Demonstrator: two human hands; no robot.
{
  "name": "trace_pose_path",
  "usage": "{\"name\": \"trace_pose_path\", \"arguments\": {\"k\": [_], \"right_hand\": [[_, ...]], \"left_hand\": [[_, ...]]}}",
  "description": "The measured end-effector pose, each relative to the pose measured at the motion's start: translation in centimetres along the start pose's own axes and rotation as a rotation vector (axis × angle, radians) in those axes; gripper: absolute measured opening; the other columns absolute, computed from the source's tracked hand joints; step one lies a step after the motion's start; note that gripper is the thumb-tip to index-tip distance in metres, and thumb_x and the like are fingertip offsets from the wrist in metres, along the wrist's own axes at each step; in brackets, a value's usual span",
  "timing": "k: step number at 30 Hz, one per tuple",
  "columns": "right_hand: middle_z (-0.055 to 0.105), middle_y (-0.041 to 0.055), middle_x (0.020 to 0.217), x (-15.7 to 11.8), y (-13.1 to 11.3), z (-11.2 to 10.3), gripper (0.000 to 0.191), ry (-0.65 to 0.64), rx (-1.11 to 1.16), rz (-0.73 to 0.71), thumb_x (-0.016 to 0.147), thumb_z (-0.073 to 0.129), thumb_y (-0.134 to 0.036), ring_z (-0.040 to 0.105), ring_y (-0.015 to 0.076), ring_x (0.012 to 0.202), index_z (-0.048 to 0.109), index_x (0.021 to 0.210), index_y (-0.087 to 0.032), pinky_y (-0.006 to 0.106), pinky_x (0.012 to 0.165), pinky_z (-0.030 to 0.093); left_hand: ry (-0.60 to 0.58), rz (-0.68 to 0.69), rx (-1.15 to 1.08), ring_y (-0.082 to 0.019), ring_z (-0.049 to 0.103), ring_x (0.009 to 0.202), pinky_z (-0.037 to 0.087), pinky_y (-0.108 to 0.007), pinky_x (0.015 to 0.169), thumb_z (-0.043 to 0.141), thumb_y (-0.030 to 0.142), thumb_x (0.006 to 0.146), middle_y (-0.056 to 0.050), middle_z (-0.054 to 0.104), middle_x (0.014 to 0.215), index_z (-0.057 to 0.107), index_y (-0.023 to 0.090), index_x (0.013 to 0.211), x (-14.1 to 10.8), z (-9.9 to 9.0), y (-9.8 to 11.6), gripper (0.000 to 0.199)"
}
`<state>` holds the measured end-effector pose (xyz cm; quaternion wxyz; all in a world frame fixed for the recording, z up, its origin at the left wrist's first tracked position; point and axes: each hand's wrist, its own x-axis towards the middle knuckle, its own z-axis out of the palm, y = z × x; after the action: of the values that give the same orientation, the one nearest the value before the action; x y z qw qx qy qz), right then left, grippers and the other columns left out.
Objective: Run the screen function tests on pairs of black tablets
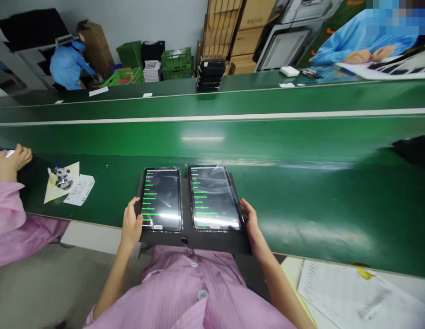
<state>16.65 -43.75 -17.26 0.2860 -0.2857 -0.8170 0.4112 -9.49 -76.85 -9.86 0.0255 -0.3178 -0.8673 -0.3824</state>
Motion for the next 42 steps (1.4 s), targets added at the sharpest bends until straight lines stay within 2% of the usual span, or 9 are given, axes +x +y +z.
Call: {"name": "trace_pose_path", "arguments": {"k": [3, 6, 11, 15, 19, 22, 27, 37, 42], "right_hand": [[0.039, 0.0161, 0.144, -1.5, -3.1, -1.9, 0.078, 0.002, -0.029, -0.031, 0.097, 0.009, -0.074, 0.046, 0.0369, 0.128, 0.031, 0.156, -0.029, 0.054, 0.098, 0.047], [0.032, 0.0150, 0.150, -1.5, -8.0, -3.1, 0.067, -0.086, -0.302, -0.198, 0.100, 0.023, -0.070, 0.034, 0.0407, 0.135, 0.053, 0.143, -0.029, 0.063, 0.109, 0.031], [0.023, 0.0155, 0.157, -0.2, -12.7, -1.2, 0.052, -0.203, -0.652, -0.380, 0.099, 0.045, -0.062, 0.030, 0.0410, 0.138, 0.060, 0.139, -0.032, 0.069, 0.112, 0.017], [0.023, 0.0127, 0.158, 0.0, -12.5, -0.2, 0.045, -0.146, -0.741, -0.276, 0.099, 0.048, -0.058, 0.027, 0.0420, 0.139, 0.059, 0.137, -0.036, 0.074, 0.110, 0.013], [0.027, 0.0169, 0.152, -0.3, -11.5, -1.5, 0.057, 0.055, -0.636, -0.252, 0.103, 0.028, -0.060, 0.032, 0.0412, 0.136, 0.049, 0.144, -0.029, 0.075, 0.109, 0.014], [0.034, 0.0185, 0.144, -0.4, -10.6, -2.8, 0.058, 0.129, -0.561, -0.239, 0.102, 0.025, -0.062, 0.037, 0.0410, 0.131, 0.046, 0.143, -0.026, 0.076, 0.108, 0.017], [0.036, 0.0179, 0.144, -0.8, -9.5, -3.6, 0.057, 0.144, -0.544, -0.200, 0.101, 0.028, -0.061, 0.037, 0.0411, 0.131, 0.043, 0.144, -0.026, 0.075, 0.109, 0.017], [0.036, 0.0163, 0.144, -0.6, -10.1, -2.7, 0.058, 0.086, -0.439, -0.221, 0.102, 0.020, -0.056, 0.038, 0.0402, 0.131, 0.040, 0.149, -0.029, 0.074, 0.109, 0.015], [0.037, 0.0173, 0.143, 0.2, -10.0, -2.9, 0.058, 0.074, -0.441, -0.232, 0.103, 0.021, -0.055, 0.038, 0.0396, 0.131, 0.037, 0.151, -0.027, 0.073, 0.110, 0.016]], "left_hand": [[-0.028, 0.024, 0.004, -0.030, 0.045, 0.139, 0.035, -0.048, 0.116, 0.014, 0.080, 0.092, -0.018, 0.052, 0.143, 0.042, 0.016, 0.140, -1.1, -0.1, -0.2, 0.085], [-0.032, 0.059, 0.003, -0.032, 0.041, 0.142, 0.033, -0.050, 0.117, 0.017, 0.083, 0.090, -0.021, 0.047, 0.146, 0.038, 0.014, 0.144, -1.5, 0.0, -0.6, 0.090], [-0.054, 0.083, -0.002, -0.035, 0.037, 0.144, 0.031, -0.055, 0.117, 0.021, 0.084, 0.089, -0.022, 0.043, 0.150, 0.037, 0.016, 0.148, -1.3, 0.0, -0.8, 0.091], [-0.159, 0.098, 0.080, -0.036, 0.030, 0.148, 0.029, -0.059, 0.117, 0.019, 0.079, 0.093, -0.016, 0.045, 0.150, 0.045, 0.024, 0.145, -1.2, -0.3, -0.4, 0.080], [-0.048, 0.103, -0.012, -0.035, 0.037, 0.144, 0.031, -0.055, 0.117, 0.020, 0.082, 0.090, -0.022, 0.037, 0.153, 0.023, 0.016, 0.156, -1.4, 0.0, -0.9, 0.093], [-0.021, 0.082, -0.058, -0.034, 0.038, 0.143, 0.031, -0.053, 0.117, 0.016, 0.078, 0.093, -0.023, 0.037, 0.151, 0.023, 0.014, 0.156, -1.2, 0.0, -1.0, 0.090], [-0.086, 0.116, 0.150, -0.036, 0.036, 0.142, 0.030, -0.056, 0.114, 0.021, 0.074, 0.096, -0.019, 0.040, 0.153, 0.035, 0.020, 0.153, 0.5, -0.5, 0.4, 0.080], [-0.170, 0.139, 0.359, -0.038, 0.046, 0.131, 0.042, -0.055, 0.101, 0.025, 0.072, 0.096, -0.018, 0.050, 0.145, 0.048, 0.024, 0.146, 1.8, -0.9, 2.1, 0.072], [-0.012, 0.211, 0.248, -0.038, 0.055, 0.124, 0.046, -0.057, 0.097, 0.023, 0.078, 0.092, -0.026, 0.054, 0.136, 0.036, 0.012, 0.139, 1.6, -0.2, 0.4, 0.082]]}}
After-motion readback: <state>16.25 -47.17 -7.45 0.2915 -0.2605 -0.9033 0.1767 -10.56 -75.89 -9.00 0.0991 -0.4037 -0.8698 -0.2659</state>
